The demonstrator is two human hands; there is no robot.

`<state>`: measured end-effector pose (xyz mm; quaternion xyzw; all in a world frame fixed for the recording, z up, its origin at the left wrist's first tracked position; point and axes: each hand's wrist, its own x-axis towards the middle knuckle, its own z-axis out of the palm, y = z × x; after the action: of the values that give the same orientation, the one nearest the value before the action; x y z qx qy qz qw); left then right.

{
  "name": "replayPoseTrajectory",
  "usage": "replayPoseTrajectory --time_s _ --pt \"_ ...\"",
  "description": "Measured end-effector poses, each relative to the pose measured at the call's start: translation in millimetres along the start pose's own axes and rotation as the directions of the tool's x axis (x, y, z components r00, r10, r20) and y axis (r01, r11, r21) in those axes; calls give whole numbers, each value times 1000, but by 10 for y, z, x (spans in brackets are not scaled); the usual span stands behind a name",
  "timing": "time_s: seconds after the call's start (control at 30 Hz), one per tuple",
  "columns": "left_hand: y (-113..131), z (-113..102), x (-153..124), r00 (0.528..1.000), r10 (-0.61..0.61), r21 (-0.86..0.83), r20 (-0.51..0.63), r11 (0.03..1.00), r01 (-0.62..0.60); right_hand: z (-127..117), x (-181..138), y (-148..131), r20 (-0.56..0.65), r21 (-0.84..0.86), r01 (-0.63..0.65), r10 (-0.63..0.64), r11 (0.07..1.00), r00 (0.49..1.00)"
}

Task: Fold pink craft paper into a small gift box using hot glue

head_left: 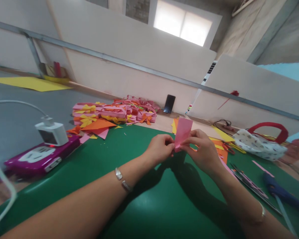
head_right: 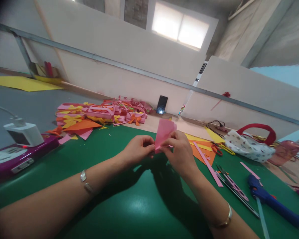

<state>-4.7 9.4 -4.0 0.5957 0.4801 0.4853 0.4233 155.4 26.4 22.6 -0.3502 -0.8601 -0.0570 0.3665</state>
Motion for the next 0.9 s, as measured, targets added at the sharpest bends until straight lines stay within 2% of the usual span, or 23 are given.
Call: replayPoseTrajectory --time_s 0.2,0.33,0.43,0.57,0.9 --pt "7 -4 3 1000 14 21 25 1000 -14 -20 5 -17 -44 -28 -28 27 999 999" --pt "66 -15 -34 999 52 156 -17 987 -49 -27 14 -31 -70 -34 -51 48 998 996" --pt "114 -13 -71 991 119 253 -64 962 -99 -24 19 -29 -65 -39 -45 42 998 997" --pt "116 -7 -84 970 233 337 -64 920 -199 -30 24 -14 -54 -31 -36 35 999 998" --pt "4 -21 -31 970 234 216 -64 952 -216 -26 46 32 7 89 31 -31 996 999"
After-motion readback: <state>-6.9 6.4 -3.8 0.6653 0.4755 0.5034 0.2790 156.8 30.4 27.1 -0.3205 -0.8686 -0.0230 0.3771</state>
